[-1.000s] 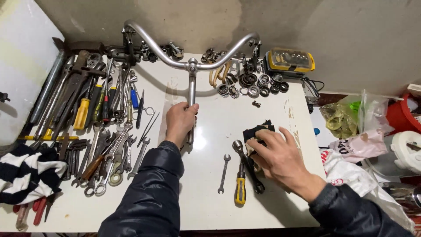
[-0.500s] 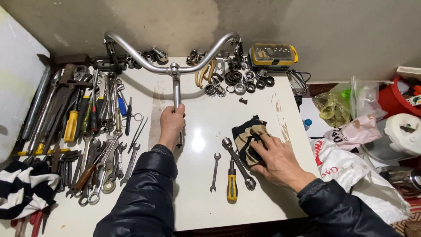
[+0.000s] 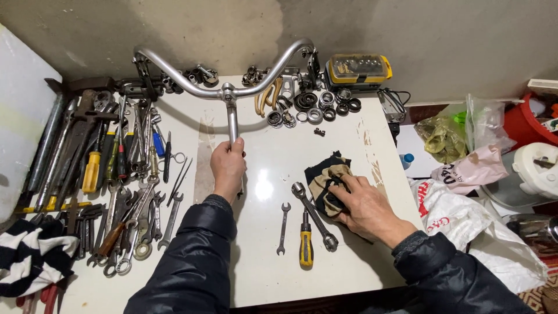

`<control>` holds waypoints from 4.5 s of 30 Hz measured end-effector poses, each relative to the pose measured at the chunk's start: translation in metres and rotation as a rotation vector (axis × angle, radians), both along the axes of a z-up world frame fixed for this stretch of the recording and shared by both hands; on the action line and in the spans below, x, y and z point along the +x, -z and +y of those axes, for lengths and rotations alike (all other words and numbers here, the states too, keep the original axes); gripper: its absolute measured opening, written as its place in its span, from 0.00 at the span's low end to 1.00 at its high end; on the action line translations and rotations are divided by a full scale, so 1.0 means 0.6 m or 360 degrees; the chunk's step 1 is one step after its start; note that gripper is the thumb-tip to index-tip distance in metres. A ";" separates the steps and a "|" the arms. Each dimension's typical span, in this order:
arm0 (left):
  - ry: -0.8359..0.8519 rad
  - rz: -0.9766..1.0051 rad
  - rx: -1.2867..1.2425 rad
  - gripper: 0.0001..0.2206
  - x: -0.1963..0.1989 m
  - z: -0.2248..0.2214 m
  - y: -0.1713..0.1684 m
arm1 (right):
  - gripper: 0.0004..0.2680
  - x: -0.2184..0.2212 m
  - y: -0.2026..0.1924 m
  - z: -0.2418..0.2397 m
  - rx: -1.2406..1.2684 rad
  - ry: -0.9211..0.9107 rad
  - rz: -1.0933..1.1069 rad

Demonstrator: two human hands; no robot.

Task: Cleaning and inspecting bicycle handlebars and brake components at a workbench.

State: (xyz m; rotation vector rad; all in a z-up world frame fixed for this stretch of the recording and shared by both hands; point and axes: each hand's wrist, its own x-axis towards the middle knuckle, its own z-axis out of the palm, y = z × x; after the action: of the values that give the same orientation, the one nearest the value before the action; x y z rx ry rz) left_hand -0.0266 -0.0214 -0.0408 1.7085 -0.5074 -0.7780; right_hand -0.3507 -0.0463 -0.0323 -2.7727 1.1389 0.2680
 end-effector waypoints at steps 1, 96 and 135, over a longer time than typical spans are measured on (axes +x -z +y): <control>-0.0017 0.0001 -0.0011 0.13 -0.003 -0.002 0.005 | 0.24 0.001 -0.002 0.000 -0.0002 0.0000 0.0001; 0.1294 -0.0989 0.0797 0.35 -0.162 0.243 -0.082 | 0.12 -0.004 -0.094 0.012 0.0477 0.0745 -0.0218; 0.1099 -0.0798 0.0952 0.34 -0.206 0.213 -0.092 | 0.28 0.043 -0.020 0.073 -0.0030 -0.0159 -0.0237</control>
State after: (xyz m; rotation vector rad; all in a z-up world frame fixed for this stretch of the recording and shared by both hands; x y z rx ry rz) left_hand -0.1503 0.1063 0.0145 2.3326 -1.3638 -1.0525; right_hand -0.3247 -0.0022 -0.0204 -2.8152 0.9755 0.0594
